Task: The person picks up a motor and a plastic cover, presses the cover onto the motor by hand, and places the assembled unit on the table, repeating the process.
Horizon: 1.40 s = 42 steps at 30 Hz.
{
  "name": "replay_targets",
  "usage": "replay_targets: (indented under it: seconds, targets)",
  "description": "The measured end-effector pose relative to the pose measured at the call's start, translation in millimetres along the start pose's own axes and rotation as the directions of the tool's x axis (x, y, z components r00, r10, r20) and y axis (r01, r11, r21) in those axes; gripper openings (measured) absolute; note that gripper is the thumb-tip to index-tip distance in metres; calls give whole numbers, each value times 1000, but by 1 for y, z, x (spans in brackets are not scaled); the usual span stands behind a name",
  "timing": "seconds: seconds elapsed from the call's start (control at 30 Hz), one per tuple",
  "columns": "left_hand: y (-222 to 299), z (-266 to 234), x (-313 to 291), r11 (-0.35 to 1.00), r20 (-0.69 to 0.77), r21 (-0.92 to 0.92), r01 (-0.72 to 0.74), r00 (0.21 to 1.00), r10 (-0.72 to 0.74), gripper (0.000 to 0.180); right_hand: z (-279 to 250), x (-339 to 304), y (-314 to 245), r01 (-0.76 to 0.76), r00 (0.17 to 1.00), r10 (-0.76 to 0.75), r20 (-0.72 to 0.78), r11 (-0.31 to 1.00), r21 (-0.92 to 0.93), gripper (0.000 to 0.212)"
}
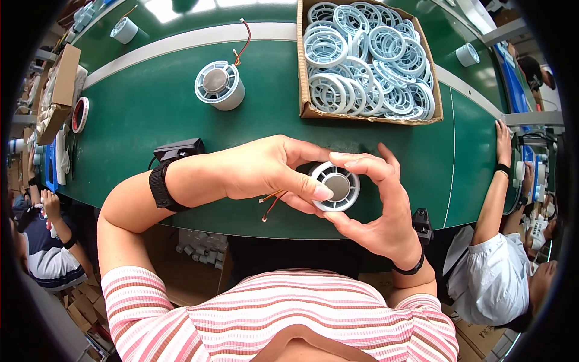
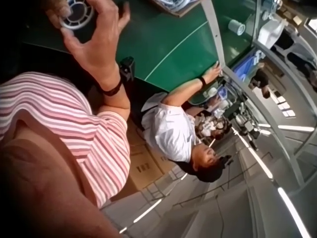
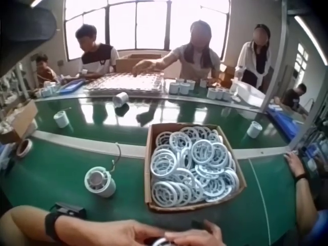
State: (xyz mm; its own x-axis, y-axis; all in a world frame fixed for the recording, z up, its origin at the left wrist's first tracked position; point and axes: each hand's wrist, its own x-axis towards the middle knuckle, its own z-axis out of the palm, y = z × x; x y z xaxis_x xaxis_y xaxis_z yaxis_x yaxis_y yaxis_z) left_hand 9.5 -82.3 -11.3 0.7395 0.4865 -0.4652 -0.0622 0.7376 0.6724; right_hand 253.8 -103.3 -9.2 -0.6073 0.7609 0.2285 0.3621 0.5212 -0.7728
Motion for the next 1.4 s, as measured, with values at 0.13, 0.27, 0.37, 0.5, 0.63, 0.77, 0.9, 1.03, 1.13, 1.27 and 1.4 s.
replay_targets:
  seconds: [0.13, 0.27, 0.37, 0.5, 0.63, 0.77, 0.9, 1.03, 1.13, 1.27, 1.4]
  targets:
    - [0, 0, 0, 999, -5, 27, -31, 999, 32, 64, 3, 2, 1, 51, 999, -52, -15, 998, -33, 70]
    - [2, 15, -5, 943, -58, 308, -128, 987, 153, 51, 9, -5, -4, 113, 992, -123, -38, 974, -194, 70]
    - [5, 25, -23, 608, -64, 768, -202, 920, 387, 42, 6, -12, -5, 131, 987, -154, -39, 930, -342, 68]
    - [30, 32, -61, -390, 140, 899, 198, 715, 685, 34, -34, -24, 1, -39, 995, -14, -103, 869, -493, 59]
    - [41, -2, -75, -464, 29, 771, 437, 702, 711, 45, -70, -11, 16, -262, 917, -36, -398, 698, -667, 46]
    - [41, -3, -68, -367, -99, 822, 436, 743, 662, 53, -91, 29, 20, -89, 925, -201, -324, 712, -696, 31]
    - [37, 28, -61, -156, -201, 930, 334, 814, 545, 58, -97, 78, 42, 120, 958, -271, -90, 668, -734, 18]
    - [32, 29, -58, -157, -60, 977, 147, 887, 457, 59, -102, 94, 66, 196, 962, -271, 33, 600, -776, 17]
    - [29, 24, -52, -319, 52, 942, 107, 891, 450, 60, -112, 93, 54, 156, 959, -274, -78, 734, -661, 18]
    - [20, 22, -48, -310, 210, 949, -57, 850, 484, 63, -102, 74, 5, -11, 927, -102, -362, 955, -296, 21]
    - [12, 22, -43, -146, 145, 985, -90, 890, 433, 69, -85, 30, -12, -42, 996, 28, -84, 985, -167, 24]
